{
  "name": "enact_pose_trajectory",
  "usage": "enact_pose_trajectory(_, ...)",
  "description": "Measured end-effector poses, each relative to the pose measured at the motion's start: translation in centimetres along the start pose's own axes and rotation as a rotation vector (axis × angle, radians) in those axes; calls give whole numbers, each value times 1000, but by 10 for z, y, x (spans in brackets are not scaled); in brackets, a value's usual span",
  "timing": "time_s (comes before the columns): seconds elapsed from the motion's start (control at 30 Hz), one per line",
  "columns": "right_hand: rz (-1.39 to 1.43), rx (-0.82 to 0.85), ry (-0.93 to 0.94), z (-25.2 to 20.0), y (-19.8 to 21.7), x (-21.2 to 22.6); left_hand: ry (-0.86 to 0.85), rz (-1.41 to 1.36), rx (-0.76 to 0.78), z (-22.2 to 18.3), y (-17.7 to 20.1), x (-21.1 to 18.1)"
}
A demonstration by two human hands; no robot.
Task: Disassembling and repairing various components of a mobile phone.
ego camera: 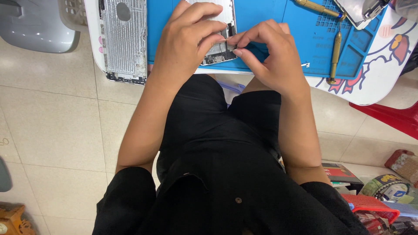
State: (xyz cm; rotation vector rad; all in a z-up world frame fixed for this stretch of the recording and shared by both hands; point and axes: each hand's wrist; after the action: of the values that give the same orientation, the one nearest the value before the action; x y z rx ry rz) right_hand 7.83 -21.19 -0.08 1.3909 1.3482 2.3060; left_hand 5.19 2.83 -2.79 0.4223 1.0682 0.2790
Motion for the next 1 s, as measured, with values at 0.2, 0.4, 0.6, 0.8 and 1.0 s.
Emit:
enact_pose_trajectory(0.2, 15, -54, -61, 3, -6, 6, 18, -22, 25, -1, 1, 0)
enact_pose_trajectory(0.4, -50, -67, -68, 4, -5, 13, 28, -25, 22, -1, 0, 0)
enact_pose_trajectory(0.6, -127, -25, -81, 6, -1, 22, 56, -63, 28, 0, 3, -1)
enact_pose_trajectory(0.8, -140, 30, -71, 3, 3, 24, 81, -95, 39, -1, 3, 0)
enact_pose_trajectory(1.0, -131, 20, -107, -2, -3, 20, 94, -76, 55, 2, 5, 0)
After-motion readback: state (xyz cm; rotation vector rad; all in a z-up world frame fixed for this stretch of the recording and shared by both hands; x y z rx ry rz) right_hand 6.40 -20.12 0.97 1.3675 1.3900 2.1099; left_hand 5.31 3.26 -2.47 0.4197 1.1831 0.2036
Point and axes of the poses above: each hand's wrist, its own z-axis towards the middle knuckle, its own y-axis out of the back of the hand, x = y × z, and after that the axes turned 10 degrees about -z, right-handed
